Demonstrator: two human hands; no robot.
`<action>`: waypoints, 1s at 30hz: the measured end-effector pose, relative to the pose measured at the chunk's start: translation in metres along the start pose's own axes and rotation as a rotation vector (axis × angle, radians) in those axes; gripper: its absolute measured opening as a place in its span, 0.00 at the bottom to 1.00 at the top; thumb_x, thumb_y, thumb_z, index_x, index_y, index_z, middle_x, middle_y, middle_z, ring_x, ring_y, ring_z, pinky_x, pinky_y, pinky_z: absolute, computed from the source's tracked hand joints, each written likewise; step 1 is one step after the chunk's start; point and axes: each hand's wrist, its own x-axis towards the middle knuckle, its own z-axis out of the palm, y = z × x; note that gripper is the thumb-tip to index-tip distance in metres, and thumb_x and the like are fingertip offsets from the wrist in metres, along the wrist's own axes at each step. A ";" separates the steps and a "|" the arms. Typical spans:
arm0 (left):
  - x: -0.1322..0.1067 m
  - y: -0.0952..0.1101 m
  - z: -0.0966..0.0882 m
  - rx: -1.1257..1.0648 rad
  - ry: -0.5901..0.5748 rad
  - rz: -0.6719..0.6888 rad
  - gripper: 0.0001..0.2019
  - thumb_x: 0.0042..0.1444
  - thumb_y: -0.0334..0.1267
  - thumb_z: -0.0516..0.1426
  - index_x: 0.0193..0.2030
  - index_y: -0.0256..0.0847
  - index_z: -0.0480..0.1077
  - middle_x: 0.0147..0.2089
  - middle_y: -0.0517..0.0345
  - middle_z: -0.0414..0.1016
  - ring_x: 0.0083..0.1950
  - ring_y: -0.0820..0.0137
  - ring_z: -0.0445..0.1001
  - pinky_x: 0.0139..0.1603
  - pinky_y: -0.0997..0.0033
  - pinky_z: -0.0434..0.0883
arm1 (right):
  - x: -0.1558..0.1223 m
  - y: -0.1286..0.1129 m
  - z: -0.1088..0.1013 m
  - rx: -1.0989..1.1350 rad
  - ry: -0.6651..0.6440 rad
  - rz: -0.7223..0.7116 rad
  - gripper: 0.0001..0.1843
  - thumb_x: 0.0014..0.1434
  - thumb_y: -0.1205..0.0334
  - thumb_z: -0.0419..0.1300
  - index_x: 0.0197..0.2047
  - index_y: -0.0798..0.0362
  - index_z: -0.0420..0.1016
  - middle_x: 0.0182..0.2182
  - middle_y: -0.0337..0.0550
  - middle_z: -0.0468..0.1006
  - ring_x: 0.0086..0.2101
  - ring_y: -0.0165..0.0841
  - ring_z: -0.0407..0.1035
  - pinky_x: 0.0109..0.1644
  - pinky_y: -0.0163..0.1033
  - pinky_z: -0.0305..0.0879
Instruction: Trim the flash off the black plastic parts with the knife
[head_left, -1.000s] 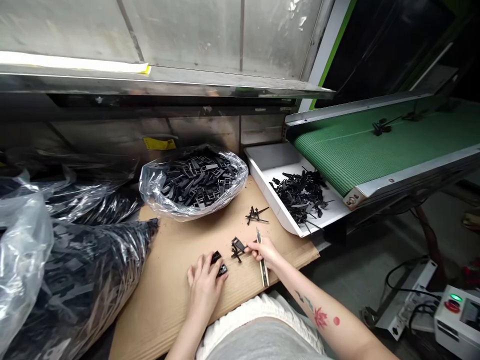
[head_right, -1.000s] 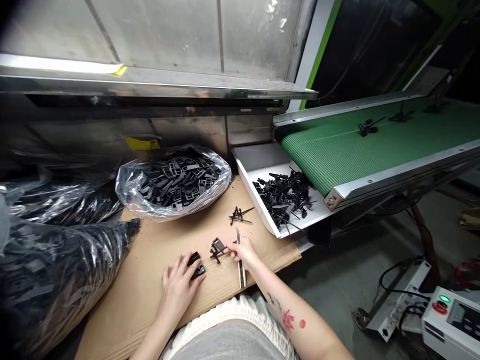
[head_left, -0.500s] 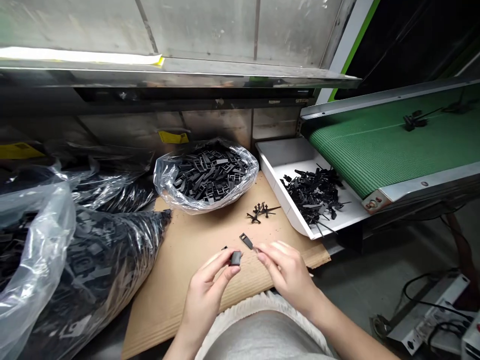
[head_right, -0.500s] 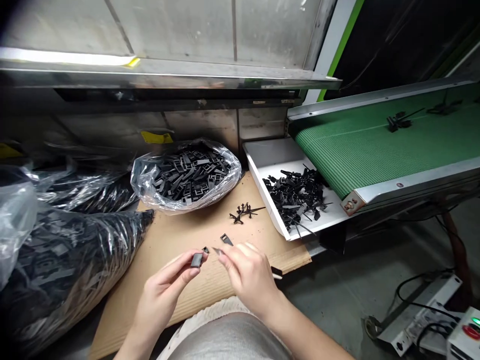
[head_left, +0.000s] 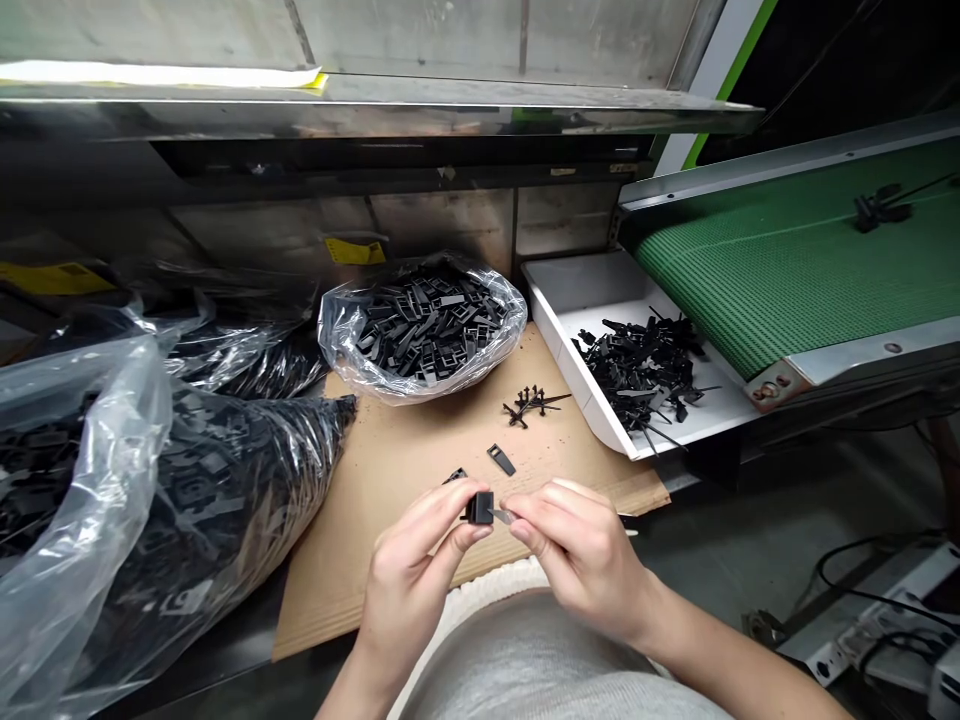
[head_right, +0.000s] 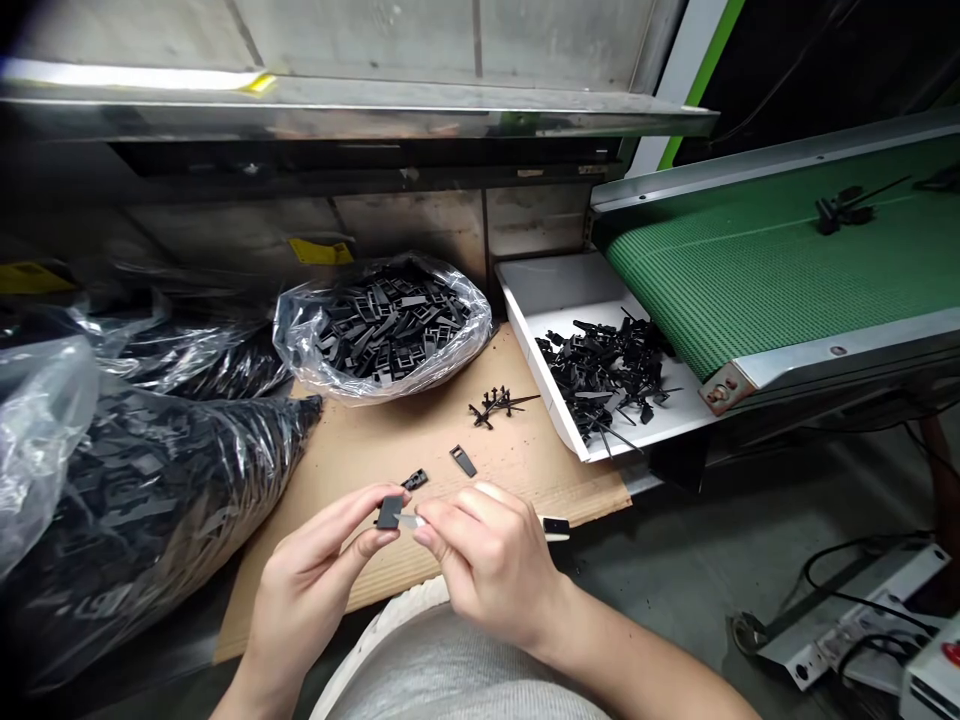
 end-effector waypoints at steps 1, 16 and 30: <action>0.000 0.000 0.000 -0.004 -0.002 0.011 0.08 0.52 0.34 0.58 0.40 0.44 0.74 0.40 0.59 0.77 0.42 0.70 0.74 0.44 0.77 0.70 | 0.000 0.000 0.000 -0.002 -0.007 0.005 0.12 0.61 0.66 0.49 0.41 0.57 0.73 0.28 0.46 0.75 0.28 0.33 0.65 0.33 0.38 0.62; -0.005 -0.002 -0.004 -0.023 -0.044 -0.054 0.10 0.51 0.32 0.59 0.41 0.45 0.75 0.39 0.59 0.78 0.41 0.70 0.75 0.46 0.78 0.70 | 0.003 0.015 -0.006 0.053 0.145 0.145 0.10 0.61 0.67 0.50 0.42 0.55 0.72 0.29 0.44 0.76 0.30 0.32 0.68 0.34 0.36 0.63; -0.007 0.000 -0.005 -0.021 -0.041 -0.036 0.13 0.51 0.31 0.58 0.44 0.48 0.73 0.43 0.63 0.77 0.44 0.72 0.74 0.47 0.80 0.68 | 0.014 -0.006 0.005 0.271 -0.042 0.163 0.11 0.60 0.71 0.49 0.28 0.55 0.65 0.21 0.35 0.65 0.24 0.25 0.61 0.29 0.30 0.56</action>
